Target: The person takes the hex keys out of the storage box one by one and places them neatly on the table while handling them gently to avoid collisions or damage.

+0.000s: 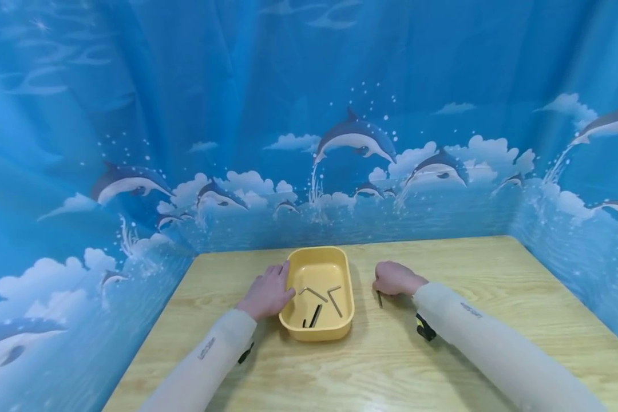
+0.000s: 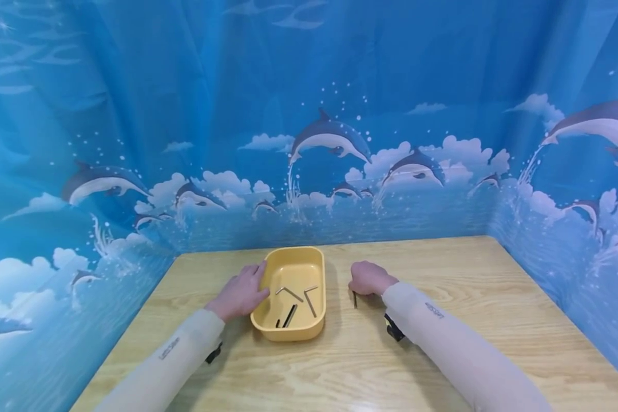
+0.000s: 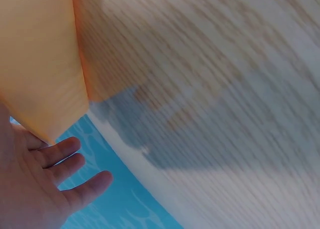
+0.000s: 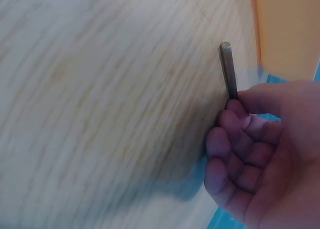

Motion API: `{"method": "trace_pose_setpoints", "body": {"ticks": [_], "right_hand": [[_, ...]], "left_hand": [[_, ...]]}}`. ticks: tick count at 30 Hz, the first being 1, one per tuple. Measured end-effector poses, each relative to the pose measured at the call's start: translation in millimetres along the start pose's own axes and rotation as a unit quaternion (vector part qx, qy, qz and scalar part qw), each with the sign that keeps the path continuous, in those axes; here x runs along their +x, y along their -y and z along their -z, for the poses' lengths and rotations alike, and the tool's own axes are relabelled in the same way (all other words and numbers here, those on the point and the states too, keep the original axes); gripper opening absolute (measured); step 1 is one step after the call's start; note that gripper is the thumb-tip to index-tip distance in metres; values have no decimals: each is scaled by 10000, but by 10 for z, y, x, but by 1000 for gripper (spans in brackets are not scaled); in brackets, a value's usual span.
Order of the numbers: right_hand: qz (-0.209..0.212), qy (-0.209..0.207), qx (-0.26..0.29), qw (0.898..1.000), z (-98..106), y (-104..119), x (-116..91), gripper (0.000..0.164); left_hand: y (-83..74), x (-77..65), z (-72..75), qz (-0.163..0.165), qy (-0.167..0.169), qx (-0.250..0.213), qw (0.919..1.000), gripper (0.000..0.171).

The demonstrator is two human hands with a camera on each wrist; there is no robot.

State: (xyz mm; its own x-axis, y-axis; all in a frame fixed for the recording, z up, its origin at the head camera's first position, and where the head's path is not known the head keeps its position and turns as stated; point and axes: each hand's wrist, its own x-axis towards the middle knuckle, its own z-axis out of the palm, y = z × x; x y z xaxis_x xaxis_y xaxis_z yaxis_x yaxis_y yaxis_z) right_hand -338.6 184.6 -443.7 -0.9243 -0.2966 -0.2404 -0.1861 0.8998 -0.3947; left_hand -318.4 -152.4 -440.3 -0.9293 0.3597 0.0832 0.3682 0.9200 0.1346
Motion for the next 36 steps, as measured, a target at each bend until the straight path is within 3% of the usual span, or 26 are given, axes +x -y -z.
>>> {"method": "trace_pose_setpoints", "body": {"ticks": [15, 27, 36], "right_hand": [[-39, -133, -4, 9999, -38, 13, 41, 37], [-394, -182, 122, 9990, 55, 54, 4, 36], [21, -262, 22, 9997, 298, 406, 6, 31]], "left_hand": [[5, 19, -7, 80, 66, 44, 9999, 76], [-5, 30, 7, 106, 50, -74, 9999, 75], [6, 11, -4, 124, 110, -48, 9999, 76]]}}
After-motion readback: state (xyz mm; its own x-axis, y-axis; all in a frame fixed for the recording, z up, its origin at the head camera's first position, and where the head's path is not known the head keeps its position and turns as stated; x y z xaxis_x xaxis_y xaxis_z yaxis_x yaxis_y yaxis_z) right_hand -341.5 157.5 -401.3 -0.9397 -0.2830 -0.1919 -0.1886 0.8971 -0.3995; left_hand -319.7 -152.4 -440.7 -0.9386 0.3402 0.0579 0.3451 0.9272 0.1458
